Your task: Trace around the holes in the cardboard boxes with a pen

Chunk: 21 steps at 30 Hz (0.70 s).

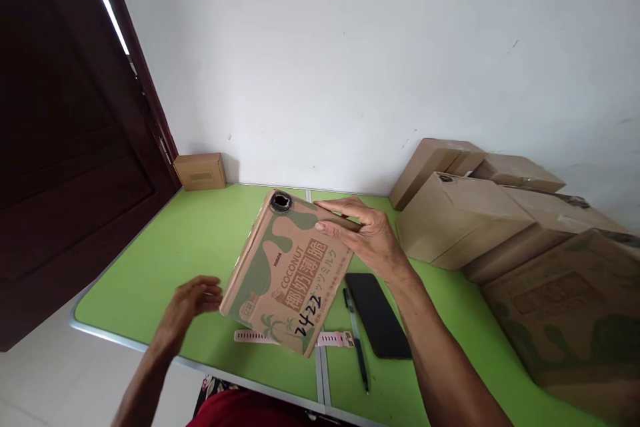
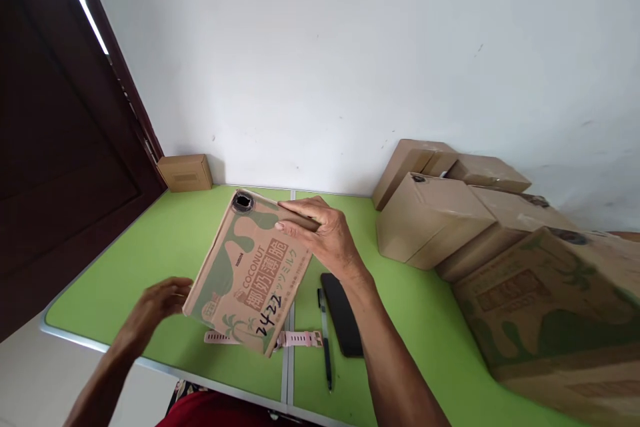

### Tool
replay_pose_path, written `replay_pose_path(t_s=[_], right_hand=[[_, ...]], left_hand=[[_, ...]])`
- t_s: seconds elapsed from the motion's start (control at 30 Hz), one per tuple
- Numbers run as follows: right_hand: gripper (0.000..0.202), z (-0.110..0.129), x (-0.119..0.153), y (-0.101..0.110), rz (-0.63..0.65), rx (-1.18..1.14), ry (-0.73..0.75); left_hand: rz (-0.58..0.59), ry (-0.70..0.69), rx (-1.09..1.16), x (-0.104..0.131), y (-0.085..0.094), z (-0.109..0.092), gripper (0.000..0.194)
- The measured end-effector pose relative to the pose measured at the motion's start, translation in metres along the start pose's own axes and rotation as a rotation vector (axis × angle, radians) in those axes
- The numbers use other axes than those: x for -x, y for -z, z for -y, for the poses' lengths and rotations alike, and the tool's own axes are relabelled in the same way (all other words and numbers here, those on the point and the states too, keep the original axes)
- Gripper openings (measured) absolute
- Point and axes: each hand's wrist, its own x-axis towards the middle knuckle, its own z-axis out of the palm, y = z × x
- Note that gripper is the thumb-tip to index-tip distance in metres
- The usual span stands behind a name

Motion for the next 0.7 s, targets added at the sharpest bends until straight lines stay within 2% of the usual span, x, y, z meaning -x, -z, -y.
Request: replay_pose_path(t_s=[0.07,0.1,0.17,0.2,0.23,0.27,0.33,0.43,0.5,0.6,0.7], right_hand=[[0.037,0.0,0.003,-0.003,-0.004,-0.014,0.005],[0.036,0.002,0.004,-0.005,0.006,-0.028,0.014],[0.035,0.008,0.006,-0.01,0.042,-0.04,0.042],[0.036,0.011,0.007,-0.012,0.064,-0.037,0.06],[0.037,0.015,0.008,-0.014,0.086,-0.034,0.076],[0.037,0.019,0.009,-0.016,0.1,-0.035,0.09],[0.037,0.026,0.013,-0.018,0.106,-0.039,0.108],[0.037,0.033,0.019,-0.02,0.106,-0.025,0.103],[0.034,0.037,0.023,-0.019,0.113,-0.024,0.084],[0.028,0.041,0.03,-0.013,0.087,-0.015,0.049],[0.033,0.036,0.046,0.003,-0.095,0.052,-0.043]], left_hand=[[-0.081,-0.102,-0.055,-0.006,0.01,-0.022,0.064],[-0.072,-0.18,-0.082,-0.011,0.009,-0.035,0.077],[0.071,-0.384,-0.161,-0.023,-0.005,-0.061,0.106],[0.167,-0.437,-0.194,-0.032,-0.015,-0.072,0.118],[0.214,-0.458,-0.177,-0.042,-0.025,-0.083,0.123],[0.273,-0.421,-0.132,-0.053,-0.036,-0.091,0.123],[0.39,-0.249,-0.048,-0.071,-0.054,-0.099,0.108],[0.482,-0.063,-0.027,-0.083,-0.066,-0.095,0.079],[0.483,-0.058,-0.035,-0.08,-0.065,-0.088,0.069],[0.442,-0.086,-0.028,-0.066,-0.057,-0.079,0.065],[0.365,-0.179,-0.002,-0.05,-0.047,-0.071,0.061]])
